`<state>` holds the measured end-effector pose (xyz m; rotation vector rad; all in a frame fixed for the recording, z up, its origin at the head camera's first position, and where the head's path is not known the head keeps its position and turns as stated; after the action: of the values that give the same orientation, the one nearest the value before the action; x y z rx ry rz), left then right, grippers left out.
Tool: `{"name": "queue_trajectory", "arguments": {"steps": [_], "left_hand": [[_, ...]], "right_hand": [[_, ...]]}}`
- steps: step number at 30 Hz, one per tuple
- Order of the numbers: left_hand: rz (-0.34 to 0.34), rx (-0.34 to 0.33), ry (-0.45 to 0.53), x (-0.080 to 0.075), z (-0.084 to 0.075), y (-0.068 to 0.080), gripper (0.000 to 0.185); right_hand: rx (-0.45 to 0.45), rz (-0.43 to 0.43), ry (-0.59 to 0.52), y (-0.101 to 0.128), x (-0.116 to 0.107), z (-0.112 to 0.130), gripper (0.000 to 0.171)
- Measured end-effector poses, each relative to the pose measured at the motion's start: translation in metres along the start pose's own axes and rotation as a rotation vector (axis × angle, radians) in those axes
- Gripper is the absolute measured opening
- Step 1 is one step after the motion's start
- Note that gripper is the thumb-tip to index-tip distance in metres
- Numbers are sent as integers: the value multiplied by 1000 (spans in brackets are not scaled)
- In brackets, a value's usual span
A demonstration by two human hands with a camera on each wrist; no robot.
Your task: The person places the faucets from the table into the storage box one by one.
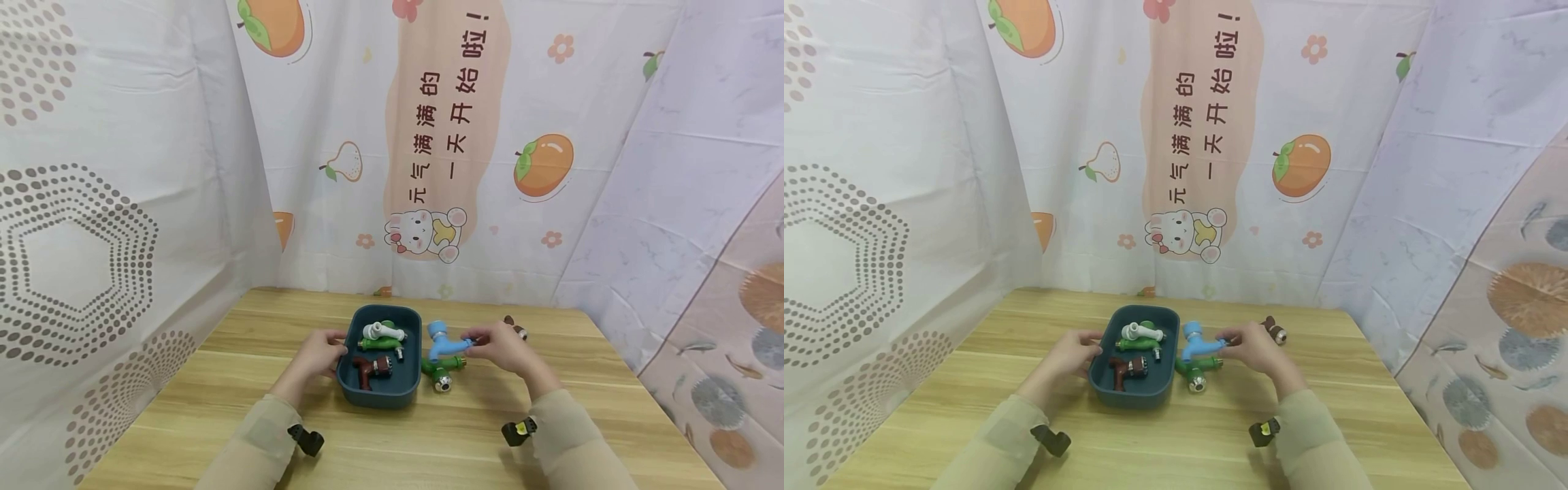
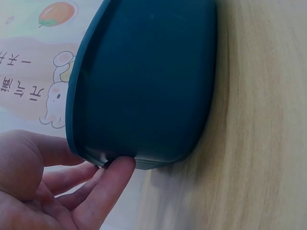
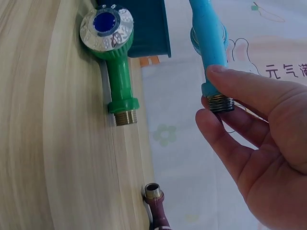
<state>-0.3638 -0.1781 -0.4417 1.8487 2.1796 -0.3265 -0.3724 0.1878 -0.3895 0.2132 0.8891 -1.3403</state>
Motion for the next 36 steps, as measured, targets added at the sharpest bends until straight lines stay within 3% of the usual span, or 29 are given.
{"name": "queue_trajectory", "arguments": {"steps": [36], "left_hand": [[14,-57,80,-3,16,-11,41]], "right_hand": [[-105,151,19,-25,47,44,16]]}}
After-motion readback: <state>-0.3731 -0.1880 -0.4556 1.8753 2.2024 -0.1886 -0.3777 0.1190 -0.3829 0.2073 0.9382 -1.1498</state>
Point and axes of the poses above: each hand's wrist, its own y-axis away from the middle knuckle, its own x-axis out of the palm, z = x × y, the point moved 7 cm from there along -y, towards the middle knuckle, and after that the axes turned 13 degrees about -z, right-handed, at the moved point
